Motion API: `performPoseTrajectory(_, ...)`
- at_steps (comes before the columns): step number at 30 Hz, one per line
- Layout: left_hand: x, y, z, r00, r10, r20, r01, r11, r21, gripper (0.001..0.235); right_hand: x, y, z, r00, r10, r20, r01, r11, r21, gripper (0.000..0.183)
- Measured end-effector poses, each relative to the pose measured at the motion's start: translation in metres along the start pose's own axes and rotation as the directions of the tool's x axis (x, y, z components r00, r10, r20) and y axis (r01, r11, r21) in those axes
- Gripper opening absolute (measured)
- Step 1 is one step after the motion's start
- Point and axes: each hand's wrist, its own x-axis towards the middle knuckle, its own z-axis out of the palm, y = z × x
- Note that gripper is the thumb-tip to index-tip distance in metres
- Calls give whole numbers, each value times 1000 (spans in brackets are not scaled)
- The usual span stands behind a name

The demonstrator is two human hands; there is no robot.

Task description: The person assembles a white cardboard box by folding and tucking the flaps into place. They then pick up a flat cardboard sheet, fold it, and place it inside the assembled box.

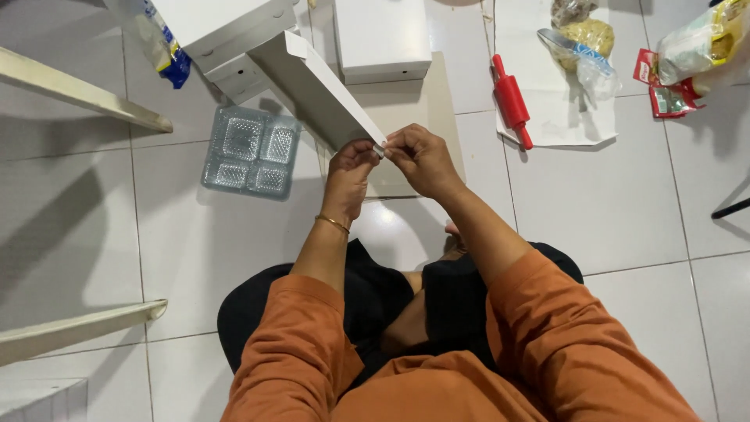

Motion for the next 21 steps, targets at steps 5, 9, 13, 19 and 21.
performPoseTrajectory(5, -22, 41, 17, 996, 88, -8, -87, 989, 116, 17, 0, 1, 3, 1000, -19, -8, 19, 999, -37, 2)
performPoseTrajectory(9, -34, 51, 24, 982, 186, -8, -180, 957, 227, 16, -1, 3, 4, 999, -51, -9, 50, 998, -40, 3)
performPoseTrajectory(13, -22, 40, 24, 966, 258, 25, -252, 913, 321, 15, -3, -2, 6, 998, -60, -6, 59, 997, -53, 6)
performPoseTrajectory(19, -18, 25, 23, 968, 250, -18, -237, 937, 255, 13, -7, -4, 10, 987, -136, -91, 132, 990, -46, 9)
performPoseTrajectory(21, -14, 21, 21, 967, 251, -35, -239, 949, 203, 12, -8, -1, 10, 981, -153, -117, 154, 988, 2, 11)
